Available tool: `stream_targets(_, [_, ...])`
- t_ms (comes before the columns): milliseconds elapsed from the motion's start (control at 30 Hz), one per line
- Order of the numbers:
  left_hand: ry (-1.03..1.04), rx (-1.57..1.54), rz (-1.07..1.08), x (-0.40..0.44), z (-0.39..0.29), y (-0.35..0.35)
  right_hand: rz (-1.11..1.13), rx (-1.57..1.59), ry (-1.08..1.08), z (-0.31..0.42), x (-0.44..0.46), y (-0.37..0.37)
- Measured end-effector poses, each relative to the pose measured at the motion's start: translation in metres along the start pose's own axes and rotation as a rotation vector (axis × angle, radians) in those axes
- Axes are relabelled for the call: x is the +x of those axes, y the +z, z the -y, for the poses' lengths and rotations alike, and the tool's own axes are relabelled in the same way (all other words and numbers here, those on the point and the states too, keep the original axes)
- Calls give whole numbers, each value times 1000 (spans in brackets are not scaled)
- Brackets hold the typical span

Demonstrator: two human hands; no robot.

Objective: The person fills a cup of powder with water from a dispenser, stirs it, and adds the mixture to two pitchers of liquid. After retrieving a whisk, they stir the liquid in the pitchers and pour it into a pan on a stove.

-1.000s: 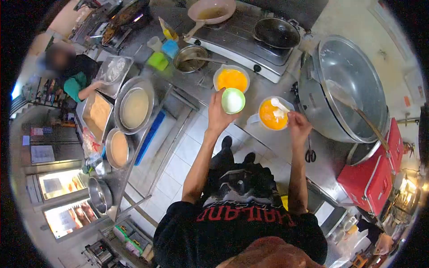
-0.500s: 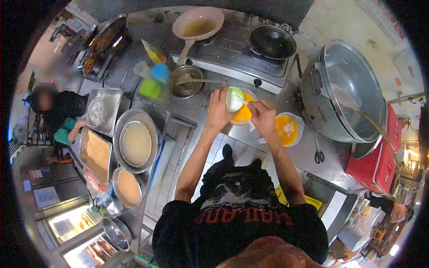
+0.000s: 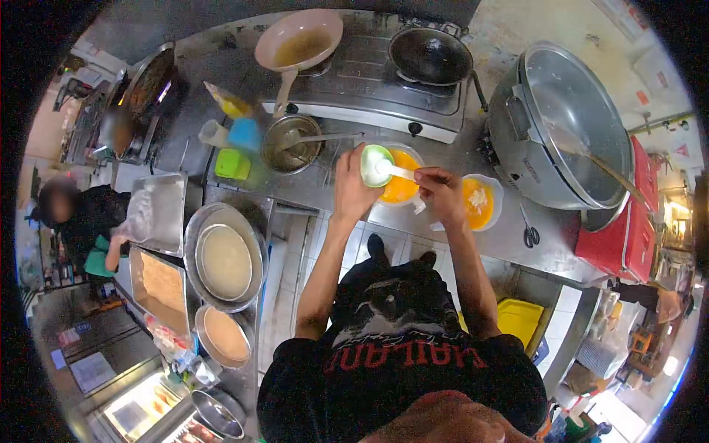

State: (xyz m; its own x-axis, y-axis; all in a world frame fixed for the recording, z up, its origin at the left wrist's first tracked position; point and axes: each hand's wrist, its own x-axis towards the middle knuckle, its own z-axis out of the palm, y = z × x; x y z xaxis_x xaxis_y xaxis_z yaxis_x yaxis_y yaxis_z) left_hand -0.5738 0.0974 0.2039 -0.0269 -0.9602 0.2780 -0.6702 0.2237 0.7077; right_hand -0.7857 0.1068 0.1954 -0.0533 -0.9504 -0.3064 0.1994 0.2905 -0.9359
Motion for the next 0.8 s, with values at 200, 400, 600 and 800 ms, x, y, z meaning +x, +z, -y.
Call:
stream_targets(200, [30,77,-95,-9,14,3,-123,-492,-580,-11,-2,-33])
stream_targets(400, [-10,22,-88,-8,3,-11,-98,-1012,-981,-8,-24,-30])
stream_targets(600, [65,15,-79,-8,-3,-5,-38,-800,-969,19,-19,4])
stream_targets(800, [63,42,-40,-2,-7,-1,-39,-782,-826,-7,7,13])
